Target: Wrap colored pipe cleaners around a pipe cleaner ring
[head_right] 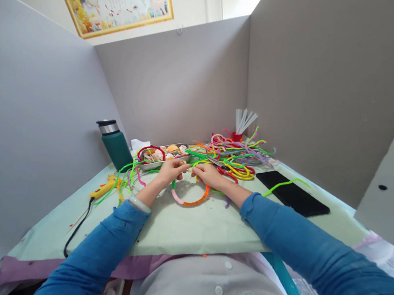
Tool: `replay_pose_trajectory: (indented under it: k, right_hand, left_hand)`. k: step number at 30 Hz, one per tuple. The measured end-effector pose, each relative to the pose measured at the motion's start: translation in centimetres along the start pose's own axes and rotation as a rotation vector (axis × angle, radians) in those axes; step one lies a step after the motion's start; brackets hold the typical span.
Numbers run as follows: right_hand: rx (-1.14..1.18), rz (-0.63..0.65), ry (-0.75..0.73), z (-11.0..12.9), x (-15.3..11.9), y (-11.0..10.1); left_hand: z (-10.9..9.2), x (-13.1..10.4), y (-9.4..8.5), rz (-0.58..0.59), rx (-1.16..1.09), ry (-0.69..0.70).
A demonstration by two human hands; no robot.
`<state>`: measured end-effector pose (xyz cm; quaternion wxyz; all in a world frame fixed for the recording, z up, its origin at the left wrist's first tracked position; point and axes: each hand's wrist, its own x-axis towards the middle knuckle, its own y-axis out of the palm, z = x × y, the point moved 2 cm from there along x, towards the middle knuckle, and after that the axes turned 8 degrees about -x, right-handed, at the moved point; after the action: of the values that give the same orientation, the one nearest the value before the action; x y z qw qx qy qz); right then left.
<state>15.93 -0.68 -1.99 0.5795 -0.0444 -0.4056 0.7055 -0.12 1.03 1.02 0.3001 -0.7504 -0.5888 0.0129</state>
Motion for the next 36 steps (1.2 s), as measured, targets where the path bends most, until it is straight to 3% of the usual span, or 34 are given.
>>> replay_pose_trajectory:
  k: [17,36]
  right_hand:
    - [0.092,0.004,0.041,0.3,-0.1,0.0]
    - [0.055,-0.006,0.007,0.0,0.0,0.0]
  left_hand:
    - [-0.4,0.2,0.2,0.047,-0.148,0.026]
    - [0.8,0.7,0.3,0.103,0.111,0.131]
